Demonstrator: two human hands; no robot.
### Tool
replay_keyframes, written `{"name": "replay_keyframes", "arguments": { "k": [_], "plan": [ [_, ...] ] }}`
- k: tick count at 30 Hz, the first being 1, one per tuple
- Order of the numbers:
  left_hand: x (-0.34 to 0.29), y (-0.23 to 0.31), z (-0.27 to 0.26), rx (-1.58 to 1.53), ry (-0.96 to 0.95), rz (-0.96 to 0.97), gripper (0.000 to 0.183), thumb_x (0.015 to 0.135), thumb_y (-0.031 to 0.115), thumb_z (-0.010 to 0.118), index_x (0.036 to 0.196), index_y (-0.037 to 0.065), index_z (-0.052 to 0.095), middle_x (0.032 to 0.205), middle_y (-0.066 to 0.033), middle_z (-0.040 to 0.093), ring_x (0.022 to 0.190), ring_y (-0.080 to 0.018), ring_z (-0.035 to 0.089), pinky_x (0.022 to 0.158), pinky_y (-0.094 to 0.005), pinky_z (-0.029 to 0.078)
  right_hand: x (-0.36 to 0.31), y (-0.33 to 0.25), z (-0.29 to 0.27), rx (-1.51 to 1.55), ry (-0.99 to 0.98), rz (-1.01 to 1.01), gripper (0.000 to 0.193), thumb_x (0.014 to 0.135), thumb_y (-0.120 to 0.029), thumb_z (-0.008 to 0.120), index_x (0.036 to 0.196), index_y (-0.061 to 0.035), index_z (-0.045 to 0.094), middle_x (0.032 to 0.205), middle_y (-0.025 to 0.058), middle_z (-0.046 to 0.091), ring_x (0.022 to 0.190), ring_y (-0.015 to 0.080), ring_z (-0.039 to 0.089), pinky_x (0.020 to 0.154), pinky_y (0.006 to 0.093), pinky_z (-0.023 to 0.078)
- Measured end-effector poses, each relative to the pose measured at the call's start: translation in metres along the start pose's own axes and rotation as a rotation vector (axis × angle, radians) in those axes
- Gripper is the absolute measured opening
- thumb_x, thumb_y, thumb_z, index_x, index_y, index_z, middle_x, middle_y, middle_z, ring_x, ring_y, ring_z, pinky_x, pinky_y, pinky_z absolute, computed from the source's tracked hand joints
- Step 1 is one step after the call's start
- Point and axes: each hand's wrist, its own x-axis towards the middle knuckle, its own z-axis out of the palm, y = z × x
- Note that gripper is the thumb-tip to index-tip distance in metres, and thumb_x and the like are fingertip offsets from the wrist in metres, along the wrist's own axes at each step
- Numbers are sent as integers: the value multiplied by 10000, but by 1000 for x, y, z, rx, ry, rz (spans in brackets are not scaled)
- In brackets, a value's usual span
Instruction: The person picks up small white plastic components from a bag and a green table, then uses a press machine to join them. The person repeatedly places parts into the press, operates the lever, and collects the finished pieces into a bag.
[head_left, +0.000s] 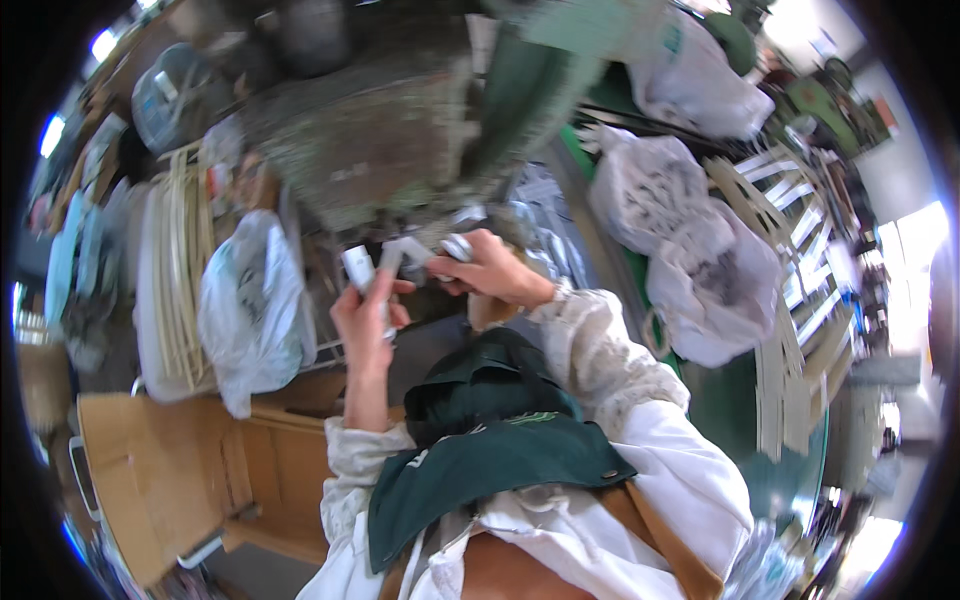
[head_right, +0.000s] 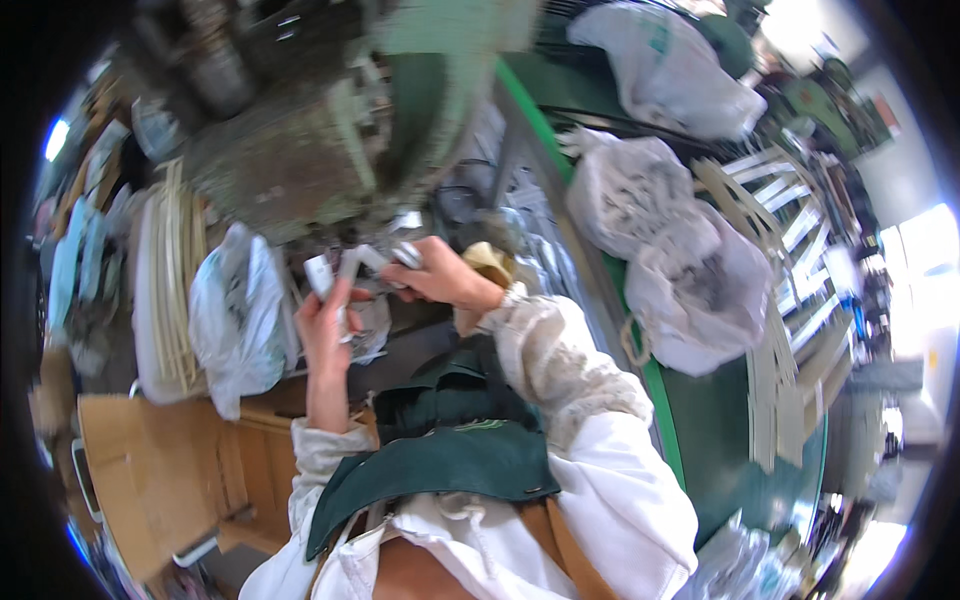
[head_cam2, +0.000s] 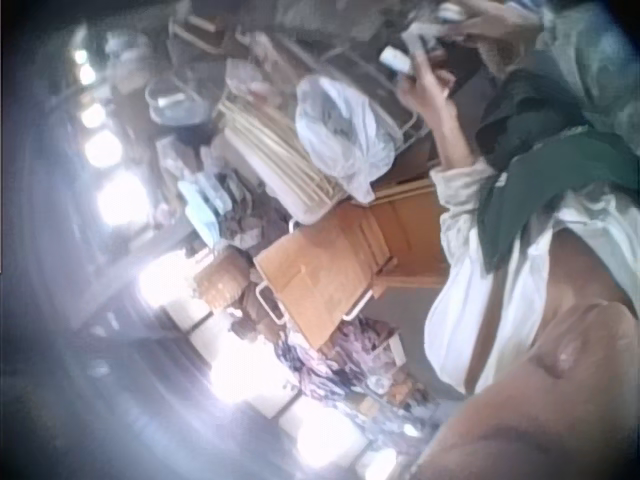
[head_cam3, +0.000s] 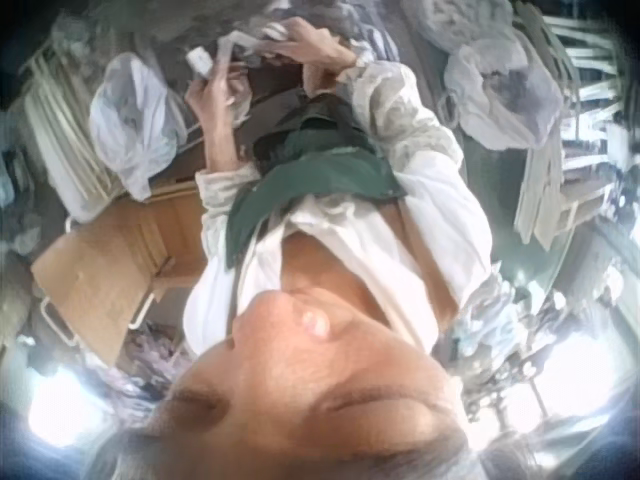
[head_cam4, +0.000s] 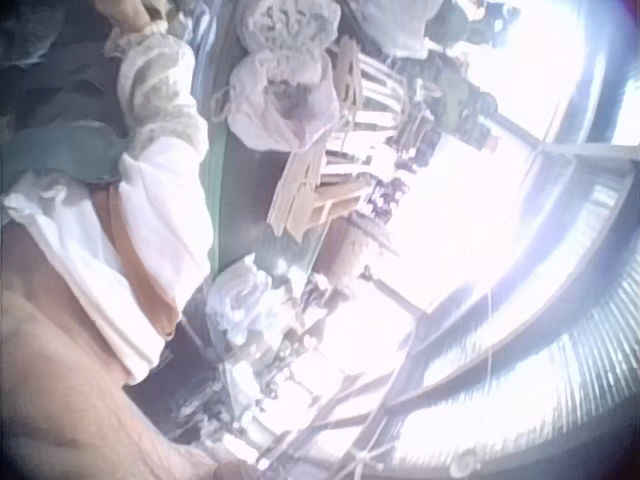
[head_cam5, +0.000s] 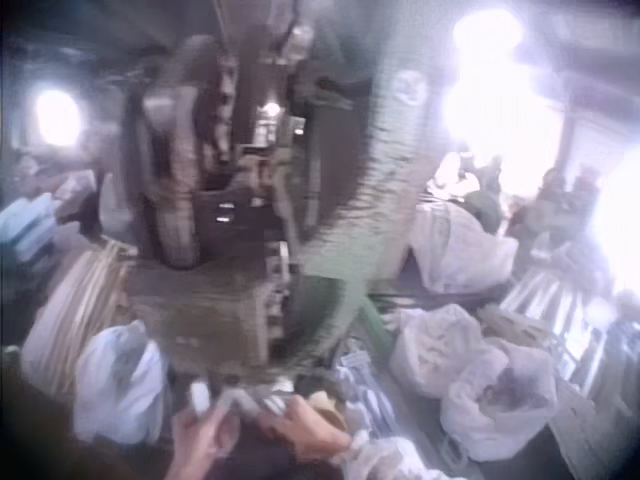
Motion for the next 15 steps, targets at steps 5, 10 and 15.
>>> {"name": "replay_keyframes", "arguments": {
  "k": [5,10,15],
  "plan": [
    [-10,-16,-34,-130,-5,104,218,922,172,604,1065,8,623,866,-77,651,517,-66,516,452,-194,364,-43,49,-75,155,615,-13,190,902,-235,610,885,-58,676,698,14,635,560,71,538,456,228,379],
    [-13,-60,-22,-413,-182,-35,80,896,96,626,851,35,600,654,27,488,490,-35,378,439,-201,253,-87,120,-263,-41,1075,166,218,882,-163,604,854,54,601,666,83,608,451,139,493,391,290,384],
    [-10,-61,5,-544,-17,-121,85,856,56,670,833,63,588,570,64,388,433,-27,294,402,-209,189,-36,67,-99,152,390,42,351,901,-89,534,1250,-52,515,954,45,631,775,128,583,617,256,489]
  ]
}}
